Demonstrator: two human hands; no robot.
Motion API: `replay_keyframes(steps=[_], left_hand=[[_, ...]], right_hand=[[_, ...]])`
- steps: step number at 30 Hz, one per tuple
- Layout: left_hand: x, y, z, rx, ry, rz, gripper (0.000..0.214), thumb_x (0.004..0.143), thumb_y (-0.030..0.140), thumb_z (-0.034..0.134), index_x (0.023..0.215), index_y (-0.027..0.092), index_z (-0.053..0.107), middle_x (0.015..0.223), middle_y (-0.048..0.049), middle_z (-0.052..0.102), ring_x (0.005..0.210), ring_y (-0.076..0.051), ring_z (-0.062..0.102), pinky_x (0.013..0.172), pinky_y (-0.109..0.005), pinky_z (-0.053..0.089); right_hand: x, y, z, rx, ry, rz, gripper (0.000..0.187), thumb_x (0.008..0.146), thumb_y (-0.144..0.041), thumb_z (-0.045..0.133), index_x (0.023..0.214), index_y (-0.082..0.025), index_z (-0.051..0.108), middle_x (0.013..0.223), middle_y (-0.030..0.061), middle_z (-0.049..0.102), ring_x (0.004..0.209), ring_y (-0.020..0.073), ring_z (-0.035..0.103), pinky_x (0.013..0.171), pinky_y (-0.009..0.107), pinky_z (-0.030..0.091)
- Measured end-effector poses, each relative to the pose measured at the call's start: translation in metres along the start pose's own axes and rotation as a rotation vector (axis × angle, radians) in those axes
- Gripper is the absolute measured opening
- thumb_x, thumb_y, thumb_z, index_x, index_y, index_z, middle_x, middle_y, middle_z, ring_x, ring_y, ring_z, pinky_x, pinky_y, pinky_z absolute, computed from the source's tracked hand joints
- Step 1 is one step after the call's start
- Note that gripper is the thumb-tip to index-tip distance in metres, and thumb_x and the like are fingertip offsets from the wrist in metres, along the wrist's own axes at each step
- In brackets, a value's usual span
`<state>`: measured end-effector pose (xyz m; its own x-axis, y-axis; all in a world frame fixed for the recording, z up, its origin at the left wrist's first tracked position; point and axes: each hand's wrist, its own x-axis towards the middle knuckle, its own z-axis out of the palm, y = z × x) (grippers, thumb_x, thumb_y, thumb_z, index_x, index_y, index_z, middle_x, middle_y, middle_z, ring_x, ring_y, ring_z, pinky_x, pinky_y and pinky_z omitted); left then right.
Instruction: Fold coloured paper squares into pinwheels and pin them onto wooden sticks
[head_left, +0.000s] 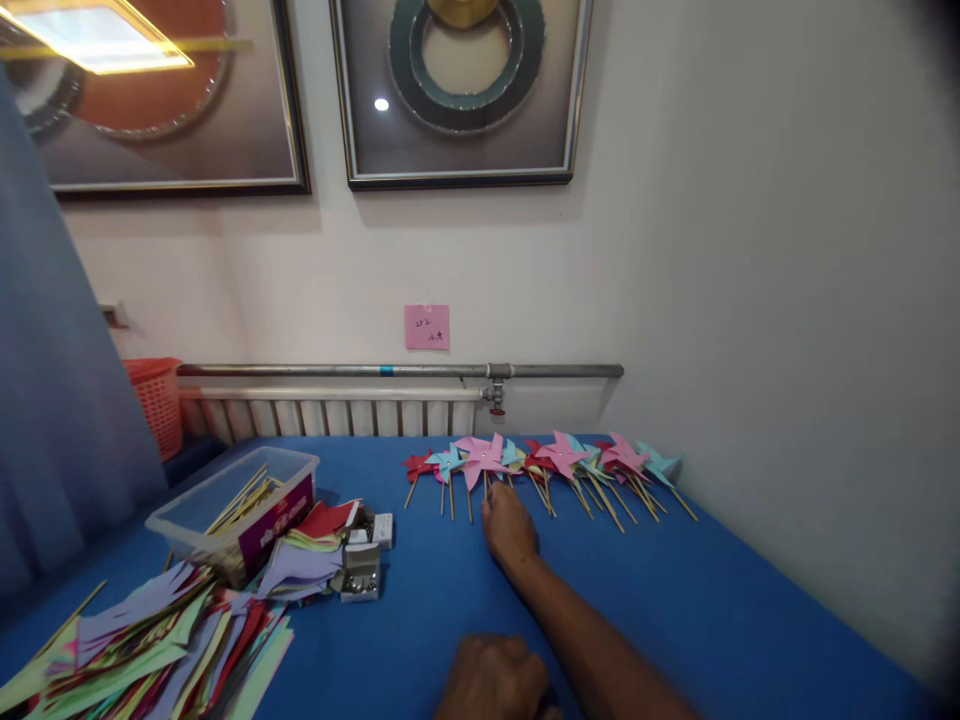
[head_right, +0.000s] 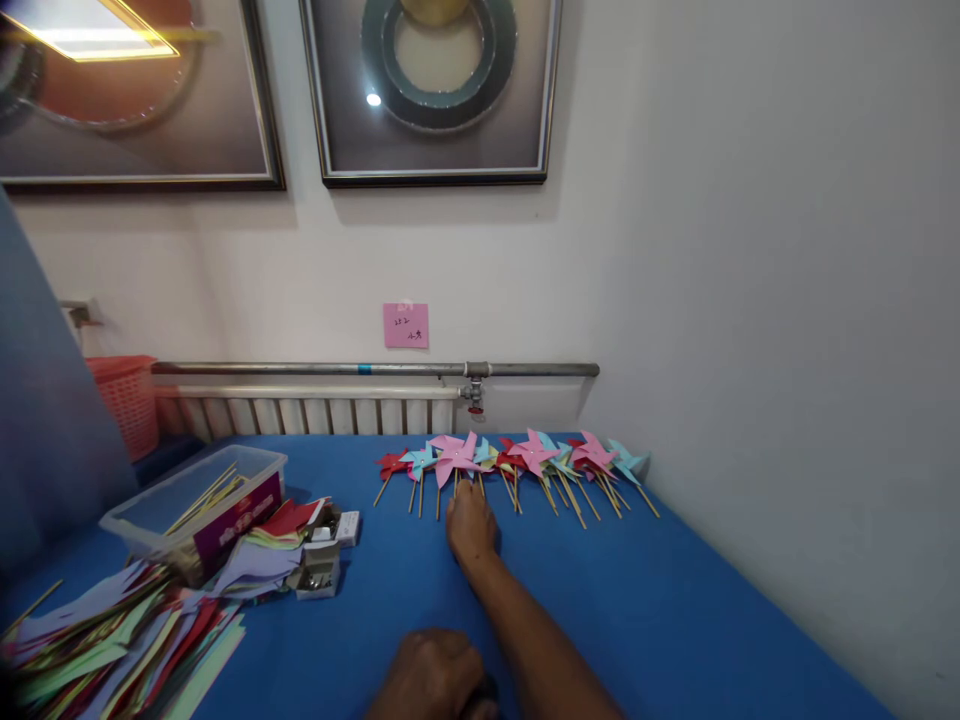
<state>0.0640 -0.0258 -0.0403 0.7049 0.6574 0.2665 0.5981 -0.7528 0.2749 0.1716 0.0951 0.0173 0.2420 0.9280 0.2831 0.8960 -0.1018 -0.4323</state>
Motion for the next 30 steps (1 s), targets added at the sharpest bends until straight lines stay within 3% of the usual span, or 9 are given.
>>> replay_keyframes(steps=[2, 5, 9, 12, 16, 19, 24, 30], left_hand=[[-0.002, 0.001, -0.003, -0.008, 0.021, -0.033, 0.010, 0.079, 0.028, 0.073, 0.084, 0.020, 0.074, 0.085, -0.0062, 0.075, 0.077, -0.021, 0.069, 0.064, -0.029, 0.042], [-0.005, 0.003, -0.016, -0.024, 0.012, -0.134, 0.009, 0.083, 0.024, 0.064, 0.085, 0.021, 0.072, 0.087, -0.0061, 0.076, 0.079, -0.021, 0.070, 0.069, -0.030, 0.044], [-0.004, 0.000, -0.045, 0.037, -0.016, -0.374, 0.022, 0.091, 0.025, 0.050, 0.088, 0.019, 0.071, 0.093, -0.0103, 0.077, 0.085, -0.024, 0.071, 0.073, -0.032, 0.045], [-0.004, -0.006, -0.066, 0.099, -0.031, -0.499, 0.031, 0.097, 0.028, 0.041, 0.095, 0.019, 0.071, 0.097, -0.0116, 0.077, 0.088, -0.025, 0.072, 0.074, -0.032, 0.045], [-0.006, -0.009, -0.079, 0.135, -0.047, -0.570, 0.033, 0.099, 0.033, 0.041, 0.096, 0.019, 0.070, 0.097, -0.0108, 0.077, 0.089, -0.025, 0.073, 0.073, -0.031, 0.044], [-0.008, -0.008, -0.079, 0.143, -0.033, -0.545, 0.029, 0.098, 0.032, 0.044, 0.095, 0.019, 0.070, 0.094, -0.0090, 0.077, 0.087, -0.025, 0.073, 0.073, -0.031, 0.044], [-0.007, -0.011, -0.077, 0.133, -0.077, -0.553, 0.024, 0.091, 0.035, 0.053, 0.092, 0.019, 0.070, 0.095, -0.0097, 0.077, 0.088, -0.026, 0.072, 0.074, -0.030, 0.046], [-0.012, -0.011, -0.080, 0.143, -0.007, -0.474, 0.023, 0.090, 0.031, 0.053, 0.090, 0.017, 0.072, 0.091, -0.0108, 0.077, 0.085, -0.026, 0.072, 0.070, -0.031, 0.045]], right_hand=[[-0.011, 0.003, -0.005, 0.016, 0.011, -0.026, 0.015, 0.097, -0.023, 0.050, 0.100, -0.019, 0.064, 0.110, 0.0111, 0.070, 0.095, 0.0210, 0.067, 0.074, 0.027, 0.040], [-0.033, 0.009, -0.013, 0.078, 0.014, -0.086, 0.018, 0.097, -0.027, 0.048, 0.085, -0.022, 0.060, 0.090, 0.0038, 0.070, 0.083, 0.0170, 0.064, 0.071, 0.025, 0.039], [-0.079, 0.012, -0.020, 0.512, -0.020, -0.045, 0.034, 0.096, -0.038, 0.041, 0.065, -0.024, 0.043, 0.059, -0.0037, 0.053, 0.057, 0.0150, 0.050, 0.056, 0.026, 0.033], [-0.123, 0.006, -0.023, 0.677, -0.071, -0.036, 0.038, 0.095, -0.046, 0.038, 0.063, -0.025, 0.037, 0.057, -0.0048, 0.046, 0.057, 0.0149, 0.046, 0.055, 0.026, 0.033], [-0.161, -0.007, -0.028, 0.716, -0.156, -0.132, 0.041, 0.097, -0.049, 0.037, 0.067, -0.023, 0.048, 0.066, -0.0009, 0.059, 0.063, 0.0161, 0.053, 0.059, 0.027, 0.037], [-0.163, -0.010, -0.028, 0.660, -0.185, -0.228, 0.039, 0.098, -0.047, 0.039, 0.071, -0.022, 0.054, 0.069, 0.0010, 0.064, 0.065, 0.0165, 0.056, 0.061, 0.027, 0.037], [-0.151, -0.004, -0.028, 0.532, -0.182, -0.347, 0.041, 0.099, -0.046, 0.038, 0.067, -0.022, 0.049, 0.064, -0.0006, 0.060, 0.061, 0.0146, 0.051, 0.060, 0.026, 0.033], [-0.150, -0.002, -0.028, 0.518, -0.207, -0.382, 0.040, 0.098, -0.047, 0.036, 0.067, -0.023, 0.047, 0.064, 0.0000, 0.060, 0.061, 0.0156, 0.051, 0.060, 0.027, 0.033]])
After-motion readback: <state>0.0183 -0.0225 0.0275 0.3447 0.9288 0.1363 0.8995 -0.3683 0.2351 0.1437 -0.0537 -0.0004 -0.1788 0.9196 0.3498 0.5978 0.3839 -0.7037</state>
